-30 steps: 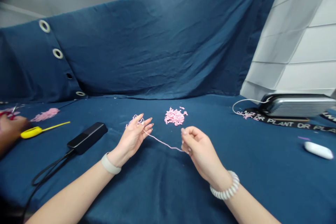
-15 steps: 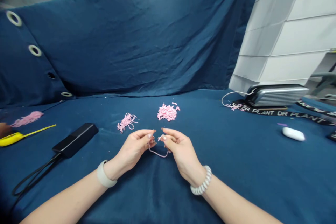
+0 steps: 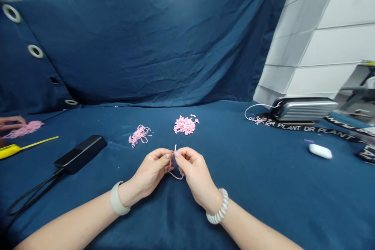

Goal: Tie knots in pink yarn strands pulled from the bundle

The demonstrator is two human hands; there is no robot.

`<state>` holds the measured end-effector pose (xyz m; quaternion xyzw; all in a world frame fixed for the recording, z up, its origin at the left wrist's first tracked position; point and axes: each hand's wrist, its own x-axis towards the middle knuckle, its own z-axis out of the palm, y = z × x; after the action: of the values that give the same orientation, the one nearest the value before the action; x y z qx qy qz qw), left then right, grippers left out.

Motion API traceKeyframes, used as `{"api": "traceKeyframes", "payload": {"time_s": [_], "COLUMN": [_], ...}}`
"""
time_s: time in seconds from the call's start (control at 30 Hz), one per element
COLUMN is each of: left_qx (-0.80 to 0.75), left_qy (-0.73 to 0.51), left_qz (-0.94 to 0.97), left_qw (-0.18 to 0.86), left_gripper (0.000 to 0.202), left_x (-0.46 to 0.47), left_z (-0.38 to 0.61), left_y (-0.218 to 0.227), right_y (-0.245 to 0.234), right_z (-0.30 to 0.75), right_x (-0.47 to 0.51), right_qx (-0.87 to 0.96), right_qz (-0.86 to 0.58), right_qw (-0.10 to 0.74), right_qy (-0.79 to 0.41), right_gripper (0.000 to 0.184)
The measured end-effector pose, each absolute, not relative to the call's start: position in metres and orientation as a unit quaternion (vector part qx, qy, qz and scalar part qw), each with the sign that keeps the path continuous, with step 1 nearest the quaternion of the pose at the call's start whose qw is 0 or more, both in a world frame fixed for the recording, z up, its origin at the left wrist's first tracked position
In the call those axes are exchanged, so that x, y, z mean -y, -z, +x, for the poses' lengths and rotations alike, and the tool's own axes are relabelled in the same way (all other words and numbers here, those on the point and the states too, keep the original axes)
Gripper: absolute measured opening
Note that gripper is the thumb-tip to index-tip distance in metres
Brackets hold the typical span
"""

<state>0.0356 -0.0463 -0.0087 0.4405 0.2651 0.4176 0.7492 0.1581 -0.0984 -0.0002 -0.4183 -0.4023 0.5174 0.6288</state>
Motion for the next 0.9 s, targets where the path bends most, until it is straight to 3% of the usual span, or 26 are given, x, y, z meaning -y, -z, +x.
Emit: {"api": "traceKeyframes", "payload": {"time_s": [0.57, 0.9], "left_qx": [-0.191, -0.195], "left_qy": [-0.38, -0.358], "left_qz": [0.445, 0.49], "left_qw": [0.788, 0.771], "left_gripper": [0.014, 0.013], "left_x": [0.0517, 0.0525], "left_z": [0.034, 0.0304], "left_y": [0.0042, 0.0022], "right_y": [-0.0029, -0.0011], "right_z": [0.1566, 0.1598], "right_x": [0.1013, 0.0984], "right_qx": [0.33, 0.283], "right_qz": [-0.368, -0.326], "right_qw": [0.615, 0.564], "right_qy": [-0.614, -0.705], "right_gripper": [0.027, 0.025]}}
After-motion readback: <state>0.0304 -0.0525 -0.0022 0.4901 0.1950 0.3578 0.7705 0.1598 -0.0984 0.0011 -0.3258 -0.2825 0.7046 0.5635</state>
